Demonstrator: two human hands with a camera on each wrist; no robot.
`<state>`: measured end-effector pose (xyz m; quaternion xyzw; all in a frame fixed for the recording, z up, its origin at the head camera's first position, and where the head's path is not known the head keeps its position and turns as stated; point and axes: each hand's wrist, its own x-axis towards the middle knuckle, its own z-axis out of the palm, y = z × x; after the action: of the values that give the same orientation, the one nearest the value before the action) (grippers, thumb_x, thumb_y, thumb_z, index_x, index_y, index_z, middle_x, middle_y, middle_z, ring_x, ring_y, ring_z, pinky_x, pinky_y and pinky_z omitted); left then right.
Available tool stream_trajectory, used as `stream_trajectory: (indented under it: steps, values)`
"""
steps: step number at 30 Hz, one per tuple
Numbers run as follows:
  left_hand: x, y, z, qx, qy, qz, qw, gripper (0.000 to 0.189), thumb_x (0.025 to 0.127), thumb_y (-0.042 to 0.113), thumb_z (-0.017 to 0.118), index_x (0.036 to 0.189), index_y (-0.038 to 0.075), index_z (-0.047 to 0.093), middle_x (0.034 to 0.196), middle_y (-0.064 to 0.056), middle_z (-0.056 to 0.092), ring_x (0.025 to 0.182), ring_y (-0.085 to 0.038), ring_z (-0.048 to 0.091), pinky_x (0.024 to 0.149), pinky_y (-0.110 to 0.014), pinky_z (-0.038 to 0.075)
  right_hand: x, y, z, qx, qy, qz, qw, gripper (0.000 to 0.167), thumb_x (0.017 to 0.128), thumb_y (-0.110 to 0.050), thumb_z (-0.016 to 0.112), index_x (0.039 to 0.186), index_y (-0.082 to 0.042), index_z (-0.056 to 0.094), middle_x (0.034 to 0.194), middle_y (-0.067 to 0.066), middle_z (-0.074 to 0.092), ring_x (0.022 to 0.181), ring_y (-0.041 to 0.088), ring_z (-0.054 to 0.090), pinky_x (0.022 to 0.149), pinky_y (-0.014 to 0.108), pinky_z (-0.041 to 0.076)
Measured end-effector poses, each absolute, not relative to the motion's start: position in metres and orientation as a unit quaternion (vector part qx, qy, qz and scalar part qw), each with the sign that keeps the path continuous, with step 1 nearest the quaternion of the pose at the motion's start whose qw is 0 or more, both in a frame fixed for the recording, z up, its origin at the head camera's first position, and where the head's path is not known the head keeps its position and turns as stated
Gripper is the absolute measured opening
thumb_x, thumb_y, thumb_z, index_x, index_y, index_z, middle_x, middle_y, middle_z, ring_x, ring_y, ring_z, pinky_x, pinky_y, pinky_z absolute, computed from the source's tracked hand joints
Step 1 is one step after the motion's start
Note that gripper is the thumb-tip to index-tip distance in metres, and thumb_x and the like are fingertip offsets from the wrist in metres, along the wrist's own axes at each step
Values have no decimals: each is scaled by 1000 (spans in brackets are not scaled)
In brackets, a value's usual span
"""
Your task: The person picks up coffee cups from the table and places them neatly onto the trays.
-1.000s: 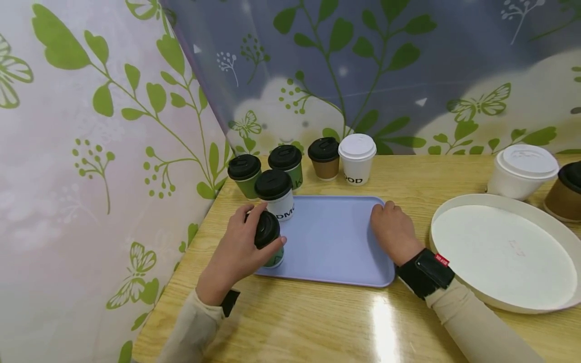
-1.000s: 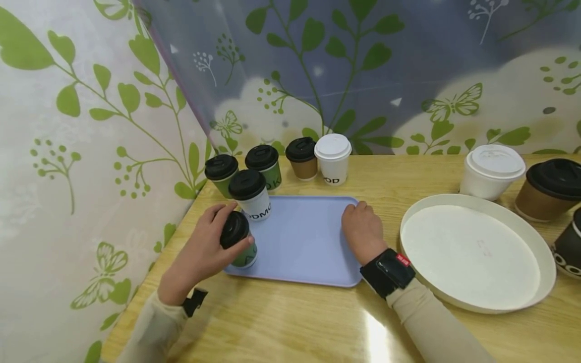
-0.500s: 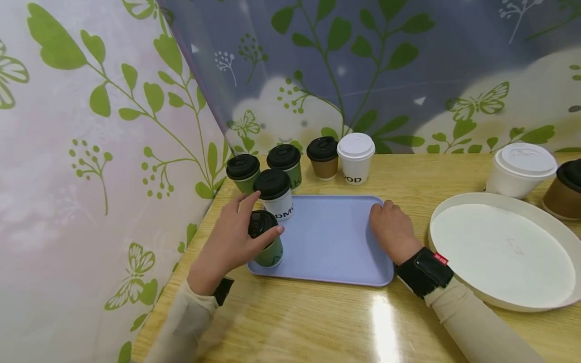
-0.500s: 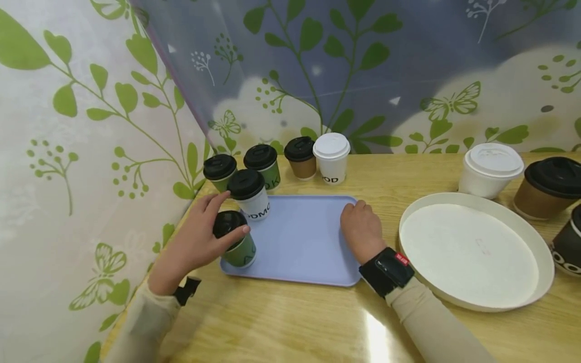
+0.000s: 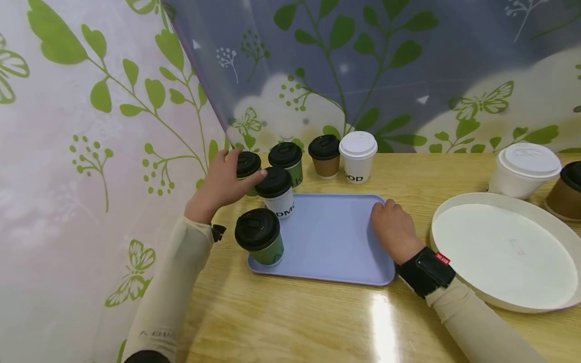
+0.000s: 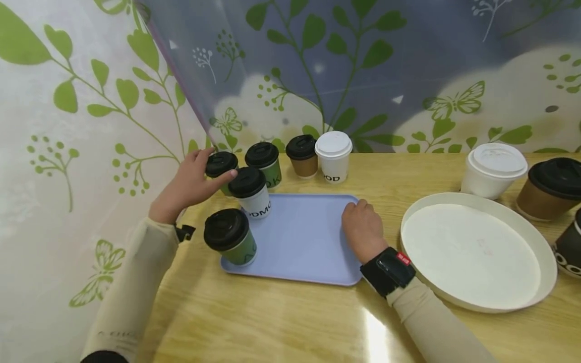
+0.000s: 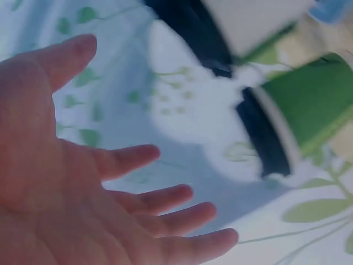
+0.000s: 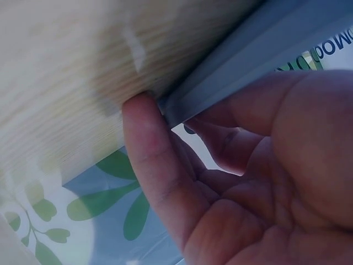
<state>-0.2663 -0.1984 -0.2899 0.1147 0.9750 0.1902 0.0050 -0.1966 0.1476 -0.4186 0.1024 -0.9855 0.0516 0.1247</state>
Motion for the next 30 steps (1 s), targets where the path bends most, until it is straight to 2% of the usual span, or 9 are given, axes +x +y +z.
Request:
stream_trajectory:
  steps: [6,11,23,30]
  values:
    - [-311,-208,-301,77,980,179,27,89,103,58,51,164,2,18,164,-33,15,150,-50,21,116,-65,27,-197,147,-418,99,-987,52,112,12,98,11,52,87,16,54,79,28,52,72,41,63,55,51,56]
    - [-335,-212,-309,64,978,197,33,89,103,59,49,164,2,17,163,-35,16,150,-50,20,116,-64,28,-197,147,-416,95,-989,52,95,11,99,11,51,90,17,55,80,28,53,74,41,63,57,51,56]
    - [-361,-211,-317,38,982,180,42,95,101,70,40,167,9,9,166,-35,3,151,-57,9,117,-68,22,-199,146,-418,92,-989,54,101,12,100,10,50,91,18,56,81,29,53,75,42,63,57,52,56]
    - [-366,-206,-321,37,982,182,47,93,100,72,39,167,12,13,166,-34,1,149,-61,8,116,-70,22,-199,146,-417,88,-990,56,92,12,100,10,50,92,17,56,81,29,53,76,42,63,58,52,57]
